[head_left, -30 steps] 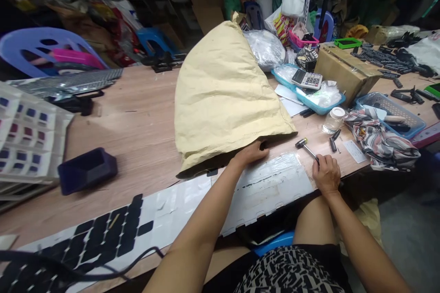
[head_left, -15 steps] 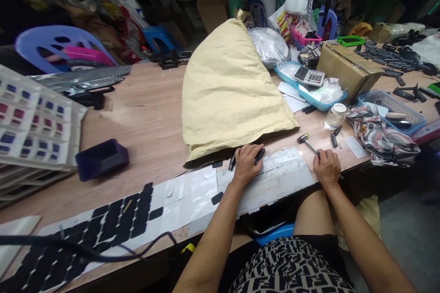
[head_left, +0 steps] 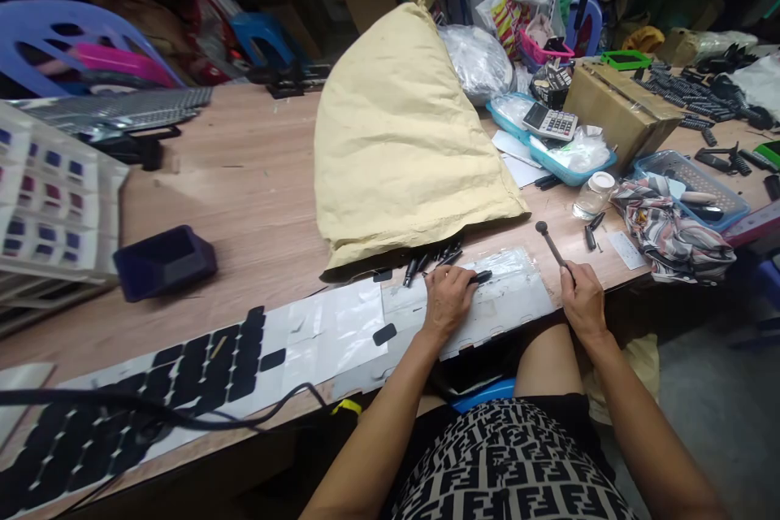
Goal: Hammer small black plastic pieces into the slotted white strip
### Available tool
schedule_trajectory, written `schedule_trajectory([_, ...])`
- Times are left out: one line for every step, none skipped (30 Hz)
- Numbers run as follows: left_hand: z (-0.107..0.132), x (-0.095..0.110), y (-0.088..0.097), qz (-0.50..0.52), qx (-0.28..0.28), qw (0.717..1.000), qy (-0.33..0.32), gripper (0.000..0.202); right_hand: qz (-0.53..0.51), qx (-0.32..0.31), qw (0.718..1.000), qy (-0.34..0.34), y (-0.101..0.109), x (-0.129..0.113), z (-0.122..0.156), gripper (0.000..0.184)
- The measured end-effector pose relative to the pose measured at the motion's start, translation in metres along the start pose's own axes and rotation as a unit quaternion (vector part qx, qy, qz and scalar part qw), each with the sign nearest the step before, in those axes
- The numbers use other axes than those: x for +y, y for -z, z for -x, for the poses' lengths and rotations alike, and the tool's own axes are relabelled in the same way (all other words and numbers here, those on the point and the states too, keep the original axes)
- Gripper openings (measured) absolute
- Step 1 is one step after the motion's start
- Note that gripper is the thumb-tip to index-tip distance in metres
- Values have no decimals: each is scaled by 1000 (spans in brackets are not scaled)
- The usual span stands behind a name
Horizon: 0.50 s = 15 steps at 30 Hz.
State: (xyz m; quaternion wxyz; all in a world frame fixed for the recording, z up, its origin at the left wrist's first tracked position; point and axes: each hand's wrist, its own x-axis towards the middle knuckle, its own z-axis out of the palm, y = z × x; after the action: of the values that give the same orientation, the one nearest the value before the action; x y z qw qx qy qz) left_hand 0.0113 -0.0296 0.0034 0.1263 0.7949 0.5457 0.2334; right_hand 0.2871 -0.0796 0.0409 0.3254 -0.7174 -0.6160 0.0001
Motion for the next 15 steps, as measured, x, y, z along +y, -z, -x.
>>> schedule_trajectory([4, 4, -3, 15, -4, 1000, 3, 18, -38, -23, 999, 5, 6, -8, 6, 34])
schedule_trajectory([7, 7, -6, 30, -5, 999, 10, 19, -70, -48, 996, 11, 11, -17, 12, 33])
schedule_trajectory([9, 10, -8, 43, -3, 999, 20, 19, -95, -71, 993, 16, 15, -25, 19, 32])
schedule_trajectory([10, 13, -9, 53, 0, 998, 32, 19, -112, -90, 989, 21, 17, -32, 25, 31])
schedule_trajectory([10, 14, -10, 62, 4, 997, 43, 19, -123, -104, 987, 27, 19, -37, 31, 30])
schedule_trajectory([10, 15, -10, 69, 7, 996, 52, 19, -127, -116, 985, 31, 19, -41, 37, 29])
schedule_trajectory([9, 15, -10, 75, 8, 995, 58, 17, -126, -124, 984, 34, 18, -43, 41, 29])
schedule_trajectory([8, 15, -10, 81, 6, 995, 61, 16, -120, -129, 984, 37, 16, -44, 45, 29])
schedule_trajectory([7, 15, -9, 85, 5, 994, 63, 15, -113, -132, 984, 38, 14, -44, 47, 29])
schedule_trajectory([6, 15, -8, 88, 4, 994, 66, 14, -105, -134, 985, 39, 13, -44, 48, 29])
schedule_trajectory([5, 14, -8, 90, 4, 993, 70, 14, -99, -135, 985, 40, 12, -44, 49, 30])
schedule_trajectory([5, 14, -7, 92, 4, 993, 75, 14, -94, -135, 985, 41, 11, -44, 50, 30])
schedule_trajectory([4, 14, -7, 95, 4, 992, 78, 14, -92, -134, 986, 43, 11, -44, 50, 31])
schedule_trajectory([4, 14, -7, 98, 5, 992, 80, 14, -92, -132, 986, 45, 10, -45, 50, 31])
schedule_trajectory([4, 13, -7, 101, 5, 992, 81, 14, -92, -128, 986, 48, 10, -46, 51, 31])
